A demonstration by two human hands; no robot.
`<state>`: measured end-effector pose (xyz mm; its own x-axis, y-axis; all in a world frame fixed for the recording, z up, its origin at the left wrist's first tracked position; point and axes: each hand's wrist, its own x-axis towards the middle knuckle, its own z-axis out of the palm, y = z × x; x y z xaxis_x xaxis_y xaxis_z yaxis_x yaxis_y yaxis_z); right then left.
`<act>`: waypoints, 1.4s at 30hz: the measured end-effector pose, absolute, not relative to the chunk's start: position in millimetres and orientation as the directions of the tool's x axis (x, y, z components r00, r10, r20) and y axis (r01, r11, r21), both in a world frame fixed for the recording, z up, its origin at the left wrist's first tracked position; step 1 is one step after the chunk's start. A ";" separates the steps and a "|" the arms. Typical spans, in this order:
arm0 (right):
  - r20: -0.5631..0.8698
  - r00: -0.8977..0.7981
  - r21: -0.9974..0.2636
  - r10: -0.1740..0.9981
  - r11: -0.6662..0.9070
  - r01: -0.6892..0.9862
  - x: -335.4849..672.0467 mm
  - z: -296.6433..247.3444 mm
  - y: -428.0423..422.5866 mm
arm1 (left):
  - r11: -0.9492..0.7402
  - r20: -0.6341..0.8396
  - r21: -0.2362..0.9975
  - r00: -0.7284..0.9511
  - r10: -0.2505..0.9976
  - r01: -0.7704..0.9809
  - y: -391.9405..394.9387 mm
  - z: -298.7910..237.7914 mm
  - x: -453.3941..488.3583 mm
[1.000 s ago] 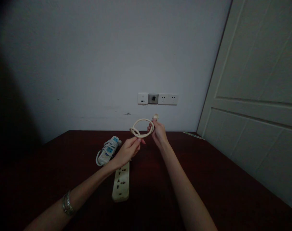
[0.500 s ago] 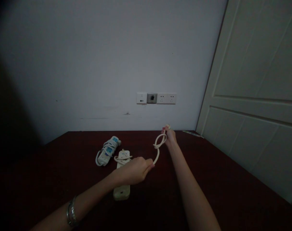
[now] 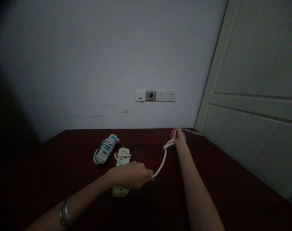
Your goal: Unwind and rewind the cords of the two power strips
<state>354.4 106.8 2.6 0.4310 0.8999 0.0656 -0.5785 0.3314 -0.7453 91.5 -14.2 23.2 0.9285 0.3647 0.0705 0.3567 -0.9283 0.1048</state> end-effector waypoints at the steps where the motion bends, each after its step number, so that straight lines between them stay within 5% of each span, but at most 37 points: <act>1: 0.059 0.410 -0.729 0.910 0.319 -0.605 348.7 12.0 106.4 | -0.916 0.060 0.155 0.922 0.383 0.371 -12.7 27.4 88.3; 5: 0.075 0.339 -0.648 0.938 0.304 -0.698 322.7 51.6 97.5 | -0.764 -0.069 0.546 0.927 0.368 0.343 -0.1 43.5 73.1; 8: 0.154 0.289 -0.590 0.945 0.323 -0.740 298.7 76.3 80.4 | -0.475 -0.080 0.842 0.931 0.357 0.255 11.6 49.3 64.1; 11: 0.331 0.171 -0.536 0.928 0.334 -0.775 270.1 94.9 57.6 | -0.103 0.040 0.995 0.936 0.350 -0.004 18.6 51.9 60.7; 14: 0.443 0.093 -0.550 0.892 0.352 -0.757 241.3 106.7 35.7 | 0.203 0.173 0.942 0.905 0.390 -0.267 18.4 54.9 63.5; 17: 0.497 0.030 -0.628 0.867 0.383 -0.677 217.5 110.6 20.4 | 0.333 0.208 0.851 0.843 0.495 -0.406 13.5 56.1 71.5; 23: 0.588 -0.048 -0.739 0.808 0.512 -0.438 191.0 101.3 11.2 | 0.370 0.119 0.814 0.752 0.648 -0.447 4.4 50.7 87.1; 31: 0.674 0.005 -0.738 0.739 0.674 0.035 188.8 87.2 26.1 | 0.243 0.027 0.900 0.603 0.797 -0.362 9.5 47.9 90.9; 42: 0.476 0.017 -0.856 0.879 0.467 -0.222 201.1 88.6 38.0 | 0.304 0.032 0.899 0.739 0.673 -0.315 24.8 43.7 82.1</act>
